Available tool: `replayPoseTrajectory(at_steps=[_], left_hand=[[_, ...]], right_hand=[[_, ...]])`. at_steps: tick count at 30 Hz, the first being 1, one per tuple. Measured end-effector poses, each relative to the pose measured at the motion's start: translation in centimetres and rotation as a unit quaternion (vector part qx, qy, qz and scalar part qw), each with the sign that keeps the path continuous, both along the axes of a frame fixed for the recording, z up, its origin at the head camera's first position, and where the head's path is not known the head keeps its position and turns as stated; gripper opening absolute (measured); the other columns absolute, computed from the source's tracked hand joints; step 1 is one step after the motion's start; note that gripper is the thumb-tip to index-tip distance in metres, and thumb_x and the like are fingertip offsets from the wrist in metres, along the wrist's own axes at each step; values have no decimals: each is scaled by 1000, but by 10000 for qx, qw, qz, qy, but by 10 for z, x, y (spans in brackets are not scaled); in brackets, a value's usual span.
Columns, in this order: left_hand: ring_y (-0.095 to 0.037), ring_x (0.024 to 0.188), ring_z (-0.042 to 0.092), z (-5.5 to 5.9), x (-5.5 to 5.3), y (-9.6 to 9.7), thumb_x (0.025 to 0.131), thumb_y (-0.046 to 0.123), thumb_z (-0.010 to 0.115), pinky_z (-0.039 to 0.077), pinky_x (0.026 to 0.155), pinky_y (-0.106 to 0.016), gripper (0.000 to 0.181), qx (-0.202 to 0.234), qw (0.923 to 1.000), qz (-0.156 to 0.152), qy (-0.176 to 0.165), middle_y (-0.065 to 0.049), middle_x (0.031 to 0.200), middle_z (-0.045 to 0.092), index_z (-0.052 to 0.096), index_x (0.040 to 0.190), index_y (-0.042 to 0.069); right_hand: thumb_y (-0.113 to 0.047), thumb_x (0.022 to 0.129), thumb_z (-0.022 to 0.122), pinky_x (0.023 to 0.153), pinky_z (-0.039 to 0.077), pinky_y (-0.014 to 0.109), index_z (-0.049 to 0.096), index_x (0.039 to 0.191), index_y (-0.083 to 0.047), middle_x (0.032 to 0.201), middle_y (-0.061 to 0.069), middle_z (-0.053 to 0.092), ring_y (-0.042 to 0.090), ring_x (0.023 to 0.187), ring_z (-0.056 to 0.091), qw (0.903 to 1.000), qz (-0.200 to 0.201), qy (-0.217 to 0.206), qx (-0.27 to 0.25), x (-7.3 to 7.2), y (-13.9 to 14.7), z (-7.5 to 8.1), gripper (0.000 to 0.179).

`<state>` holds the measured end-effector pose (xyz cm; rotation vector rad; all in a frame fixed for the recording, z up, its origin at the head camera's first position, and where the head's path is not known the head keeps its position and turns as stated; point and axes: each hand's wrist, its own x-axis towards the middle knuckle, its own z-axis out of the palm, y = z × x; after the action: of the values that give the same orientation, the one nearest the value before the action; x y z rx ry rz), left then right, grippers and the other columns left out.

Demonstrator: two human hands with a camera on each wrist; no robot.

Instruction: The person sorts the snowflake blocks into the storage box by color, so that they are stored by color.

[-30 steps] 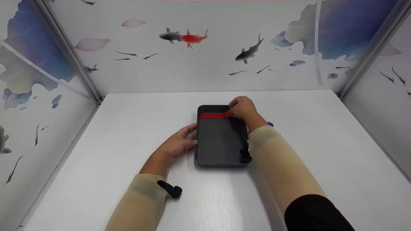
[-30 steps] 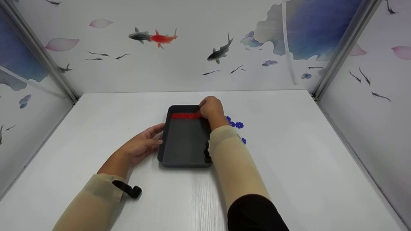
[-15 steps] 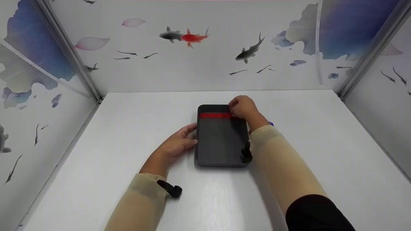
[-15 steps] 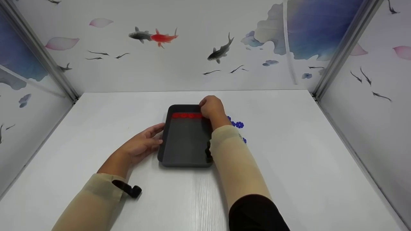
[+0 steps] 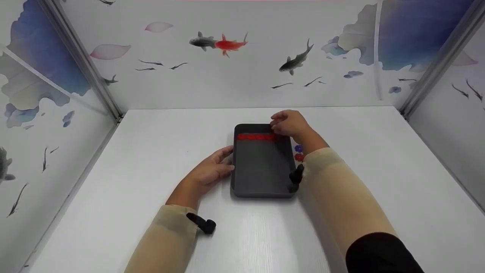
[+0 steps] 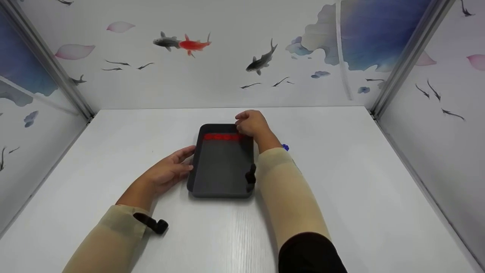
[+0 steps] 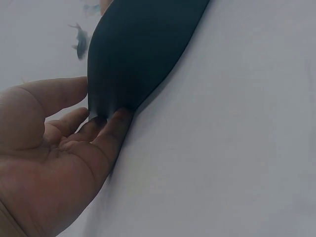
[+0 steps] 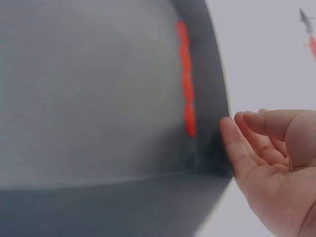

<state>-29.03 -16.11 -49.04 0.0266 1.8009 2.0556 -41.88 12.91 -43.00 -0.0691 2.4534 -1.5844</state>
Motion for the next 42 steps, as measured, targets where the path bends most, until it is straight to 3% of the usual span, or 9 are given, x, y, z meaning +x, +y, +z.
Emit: replayPoseTrajectory(at_steps=[7, 12, 21, 25, 37, 42], left_hand=[[-23, 164, 32, 0, 0, 1, 98, -7, 64, 36, 131, -44, 77, -1, 10000, -17, -7, 2, 177, 29, 39, 167, 18], [-22, 163, 34, -2, 0, 0, 98, -8, 63, 36, 130, -45, 77, 25, 10000, -26, 13, 1, 178, 28, 38, 167, 16], [-22, 164, 31, -1, 1, -1, 98, -7, 63, 34, 132, -44, 78, 38, 10000, -44, 30, 1, 179, 26, 37, 167, 17], [-22, 164, 31, -1, 1, -1, 98, -6, 64, 34, 132, -44, 78, -1, 10000, -50, 14, 1, 179, 26, 37, 167, 18], [-21, 164, 32, 1, 1, -2, 97, -8, 65, 35, 131, -44, 77, -9, 10000, 1, -25, 3, 177, 30, 41, 165, 19], [-20, 165, 29, 1, 1, 0, 98, -5, 65, 34, 131, -43, 78, -87, 9999, -43, -91, 5, 178, 28, 39, 167, 22]], right_hand=[[-4, 101, 70, 111, 57, 40, 64, 140, -11, 144, 19, 66, 33, 129, 69, 9972, 282, 177, -668, 15, 27, 21, 39], [-6, 103, 68, 112, 57, 40, 65, 140, -12, 139, 16, 68, 36, 132, 68, 9970, 328, 330, -619, 35, 52, 24, 37], [-21, 102, 73, 111, 58, 40, 64, 142, -19, 143, 13, 67, 32, 131, 68, 9990, 253, 174, 310, 63, 100, 11, 41], [-25, 101, 75, 109, 58, 39, 62, 144, -16, 141, 11, 68, 33, 131, 67, 9976, 284, 34, 631, 69, 117, 3, 45], [-20, 96, 80, 102, 59, 33, 64, 142, -18, 137, 10, 68, 27, 122, 67, 9926, 346, -458, 1075, 64, 143, -26, 49], [-18, 94, 81, 108, 56, 38, 65, 139, -17, 134, 11, 67, 28, 124, 63, 9880, 522, -509, 1364, 64, 148, -35, 48]])
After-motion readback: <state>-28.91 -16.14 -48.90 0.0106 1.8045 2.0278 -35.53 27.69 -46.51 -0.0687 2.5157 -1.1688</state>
